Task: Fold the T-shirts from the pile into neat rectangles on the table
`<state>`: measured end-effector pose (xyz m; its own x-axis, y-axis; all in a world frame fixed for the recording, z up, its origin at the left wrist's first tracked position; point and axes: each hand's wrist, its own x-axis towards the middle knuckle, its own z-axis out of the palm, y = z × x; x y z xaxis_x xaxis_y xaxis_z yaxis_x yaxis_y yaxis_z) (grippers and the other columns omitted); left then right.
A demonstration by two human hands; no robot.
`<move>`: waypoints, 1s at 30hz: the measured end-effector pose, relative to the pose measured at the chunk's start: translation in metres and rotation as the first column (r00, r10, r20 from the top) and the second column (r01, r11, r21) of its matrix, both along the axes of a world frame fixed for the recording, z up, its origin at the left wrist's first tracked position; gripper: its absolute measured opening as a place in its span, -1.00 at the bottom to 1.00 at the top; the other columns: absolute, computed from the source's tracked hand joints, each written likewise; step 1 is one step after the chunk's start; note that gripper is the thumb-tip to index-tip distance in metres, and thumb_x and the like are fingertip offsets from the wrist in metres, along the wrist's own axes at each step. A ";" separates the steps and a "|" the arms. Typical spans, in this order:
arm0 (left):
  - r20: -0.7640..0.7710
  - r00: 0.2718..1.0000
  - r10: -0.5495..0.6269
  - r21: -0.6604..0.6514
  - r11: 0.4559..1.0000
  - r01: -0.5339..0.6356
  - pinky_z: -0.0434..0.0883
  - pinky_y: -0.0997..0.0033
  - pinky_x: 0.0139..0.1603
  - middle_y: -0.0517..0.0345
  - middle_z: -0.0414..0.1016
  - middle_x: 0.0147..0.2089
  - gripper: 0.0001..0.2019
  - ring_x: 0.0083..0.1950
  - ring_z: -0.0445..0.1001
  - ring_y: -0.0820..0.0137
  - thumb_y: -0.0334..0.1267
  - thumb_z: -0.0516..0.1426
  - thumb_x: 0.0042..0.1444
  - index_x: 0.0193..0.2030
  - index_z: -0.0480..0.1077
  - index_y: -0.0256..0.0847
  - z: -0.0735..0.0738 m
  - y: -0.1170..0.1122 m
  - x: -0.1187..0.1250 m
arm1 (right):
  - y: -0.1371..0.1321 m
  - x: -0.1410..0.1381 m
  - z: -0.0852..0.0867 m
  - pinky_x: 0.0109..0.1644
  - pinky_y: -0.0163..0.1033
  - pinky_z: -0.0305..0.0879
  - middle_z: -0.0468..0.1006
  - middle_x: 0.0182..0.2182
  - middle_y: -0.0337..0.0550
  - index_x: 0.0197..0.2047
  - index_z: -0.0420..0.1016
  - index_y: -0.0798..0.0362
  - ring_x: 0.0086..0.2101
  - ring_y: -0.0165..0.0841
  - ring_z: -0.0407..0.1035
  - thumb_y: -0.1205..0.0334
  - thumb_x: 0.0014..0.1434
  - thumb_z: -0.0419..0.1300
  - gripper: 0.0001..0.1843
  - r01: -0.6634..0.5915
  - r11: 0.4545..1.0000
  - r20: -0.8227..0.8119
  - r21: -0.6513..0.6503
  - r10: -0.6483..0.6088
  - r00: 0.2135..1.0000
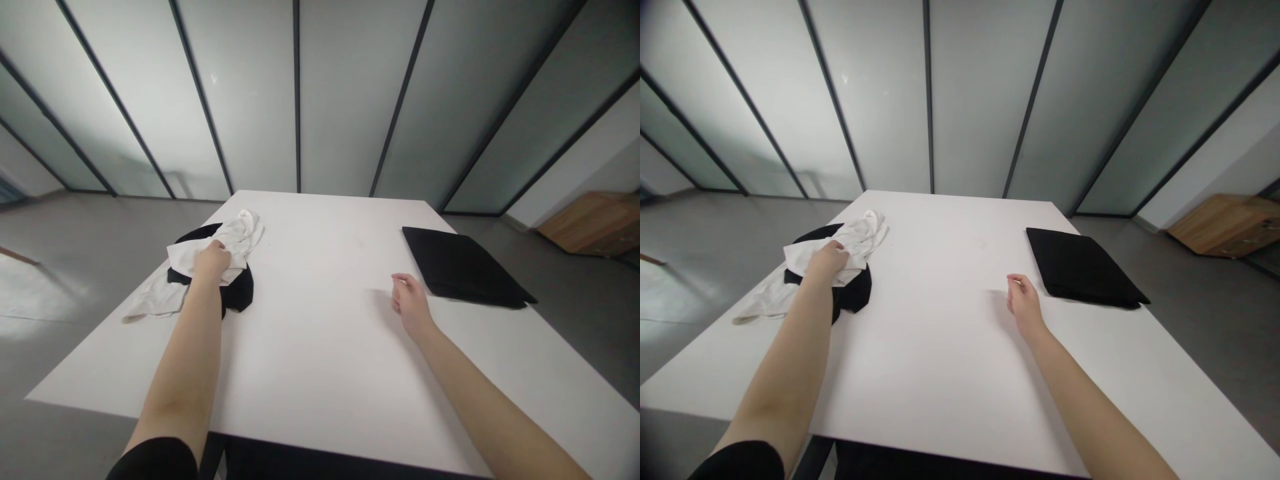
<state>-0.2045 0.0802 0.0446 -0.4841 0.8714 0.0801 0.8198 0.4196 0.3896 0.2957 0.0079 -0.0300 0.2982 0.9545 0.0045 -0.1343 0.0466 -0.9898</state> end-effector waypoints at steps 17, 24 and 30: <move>-0.082 0.416 -0.905 0.131 0.404 0.905 0.41 0.04 0.29 -0.15 0.52 0.27 -0.37 0.29 0.50 0.02 0.05 0.23 0.34 0.46 0.24 -0.05 -0.054 -0.082 0.262 | -0.018 -0.009 0.001 0.49 0.13 0.20 0.71 0.08 -0.12 0.02 0.69 -0.12 0.24 0.05 0.44 0.10 0.12 0.51 -0.63 -0.349 0.936 0.475 -0.050 0.330 0.816; -0.213 0.700 -0.682 -0.032 0.720 0.693 0.35 -0.05 0.31 -0.16 0.51 0.26 -0.54 0.31 0.43 -0.06 0.11 0.22 0.33 0.24 0.44 -0.07 -0.057 -0.047 0.227 | -0.006 0.002 -0.013 0.43 0.02 0.30 0.75 0.02 -0.13 -0.03 0.67 -0.06 0.23 -0.02 0.48 0.07 0.17 0.46 -0.69 -0.074 0.996 0.177 -0.046 0.081 0.981; -0.082 0.742 -0.665 -0.182 0.742 0.645 0.47 0.06 0.13 -0.24 0.66 0.10 -0.45 0.17 0.62 -0.05 0.16 0.02 0.45 0.35 0.37 -0.17 -0.042 -0.038 0.215 | 0.003 0.006 -0.014 0.15 -0.12 0.56 0.75 0.00 -0.24 0.12 0.55 -0.18 0.09 -0.15 0.59 0.03 0.13 0.42 -0.53 0.075 0.997 -0.043 -0.029 -0.076 0.996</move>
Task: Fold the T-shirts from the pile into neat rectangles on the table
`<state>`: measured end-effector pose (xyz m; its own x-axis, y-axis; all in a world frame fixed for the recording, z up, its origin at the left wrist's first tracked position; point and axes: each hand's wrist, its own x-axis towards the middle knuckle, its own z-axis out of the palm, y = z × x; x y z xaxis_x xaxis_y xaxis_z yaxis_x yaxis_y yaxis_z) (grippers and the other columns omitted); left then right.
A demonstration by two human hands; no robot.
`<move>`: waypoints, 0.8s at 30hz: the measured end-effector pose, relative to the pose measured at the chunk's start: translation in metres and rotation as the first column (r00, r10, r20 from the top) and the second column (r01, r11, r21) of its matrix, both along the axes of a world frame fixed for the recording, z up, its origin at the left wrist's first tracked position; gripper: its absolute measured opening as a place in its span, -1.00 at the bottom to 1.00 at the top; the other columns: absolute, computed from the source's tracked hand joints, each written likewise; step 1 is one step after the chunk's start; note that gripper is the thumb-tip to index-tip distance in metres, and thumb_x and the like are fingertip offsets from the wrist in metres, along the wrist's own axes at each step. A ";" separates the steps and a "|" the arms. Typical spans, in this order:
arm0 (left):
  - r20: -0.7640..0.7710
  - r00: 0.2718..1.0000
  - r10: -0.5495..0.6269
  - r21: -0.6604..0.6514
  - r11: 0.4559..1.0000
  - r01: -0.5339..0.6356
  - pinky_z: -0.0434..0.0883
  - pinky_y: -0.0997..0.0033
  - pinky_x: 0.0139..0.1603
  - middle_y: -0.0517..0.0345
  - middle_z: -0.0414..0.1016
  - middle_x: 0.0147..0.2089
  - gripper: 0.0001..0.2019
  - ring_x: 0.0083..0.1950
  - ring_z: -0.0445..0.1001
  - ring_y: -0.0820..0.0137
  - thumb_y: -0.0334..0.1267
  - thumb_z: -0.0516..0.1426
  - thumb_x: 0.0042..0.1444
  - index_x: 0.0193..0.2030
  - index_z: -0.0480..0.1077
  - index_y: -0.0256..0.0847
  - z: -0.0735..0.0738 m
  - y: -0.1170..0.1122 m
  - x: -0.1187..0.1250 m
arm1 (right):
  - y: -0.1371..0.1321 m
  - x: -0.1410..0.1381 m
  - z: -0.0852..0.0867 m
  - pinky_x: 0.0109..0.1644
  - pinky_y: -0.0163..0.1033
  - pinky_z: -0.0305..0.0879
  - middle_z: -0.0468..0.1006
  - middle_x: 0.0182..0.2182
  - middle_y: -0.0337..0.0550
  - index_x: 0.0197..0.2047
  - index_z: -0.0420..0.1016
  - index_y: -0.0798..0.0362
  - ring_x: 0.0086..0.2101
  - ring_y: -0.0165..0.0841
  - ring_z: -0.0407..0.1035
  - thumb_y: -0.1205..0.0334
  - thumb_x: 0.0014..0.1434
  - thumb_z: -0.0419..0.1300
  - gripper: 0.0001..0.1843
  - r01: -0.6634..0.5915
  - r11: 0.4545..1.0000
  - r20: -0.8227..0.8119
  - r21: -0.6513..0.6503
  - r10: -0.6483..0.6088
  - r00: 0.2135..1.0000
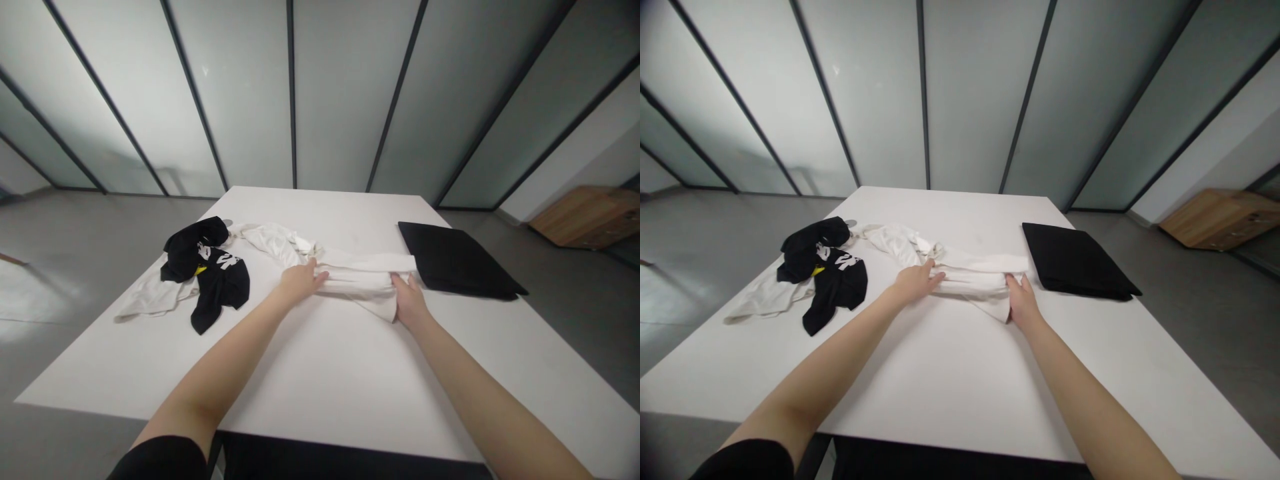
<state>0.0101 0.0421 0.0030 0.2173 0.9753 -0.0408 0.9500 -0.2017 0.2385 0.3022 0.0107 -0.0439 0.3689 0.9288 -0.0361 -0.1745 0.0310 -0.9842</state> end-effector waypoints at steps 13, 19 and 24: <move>-0.235 0.926 0.296 -0.129 0.935 -0.331 0.49 0.03 0.18 -0.35 0.60 0.25 -0.36 0.29 0.57 -0.15 0.24 0.22 0.23 0.28 0.49 -0.17 0.030 0.028 -0.061 | 0.009 0.035 0.008 -0.23 -0.21 0.45 0.68 -0.19 -0.17 0.20 0.62 -0.04 -0.28 -0.27 0.51 0.01 0.11 0.32 -0.42 0.197 0.977 0.164 0.086 -0.209 0.964; -0.119 0.824 0.554 0.055 0.832 -0.551 0.50 -0.03 0.15 -0.51 0.58 0.24 -0.21 0.26 0.58 -0.19 0.16 0.24 0.26 0.46 0.27 -0.34 0.012 0.042 -0.104 | 0.004 0.044 0.010 -0.15 -0.10 0.45 0.66 -0.23 -0.06 -0.04 0.68 0.05 -0.25 -0.19 0.49 -0.05 0.26 0.23 -0.60 0.147 0.963 0.551 0.227 -0.252 0.796; 0.097 0.856 0.507 0.085 0.853 -0.515 0.48 0.08 0.13 -0.33 0.65 0.14 -0.56 0.19 0.61 -0.08 -0.09 0.13 0.34 0.24 0.49 -0.27 -0.009 0.053 -0.119 | -0.003 0.015 0.005 0.39 0.15 0.30 0.57 0.28 0.03 0.27 0.59 -0.08 0.29 -0.05 0.40 -0.12 0.43 0.12 -0.50 -0.330 0.914 0.789 0.235 0.018 0.614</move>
<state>-0.1088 0.0948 -0.0059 -0.3145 0.9471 0.0636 0.9078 0.2805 0.3120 0.3175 0.0078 -0.0385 -0.0542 0.8705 0.4892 0.5884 0.4237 -0.6887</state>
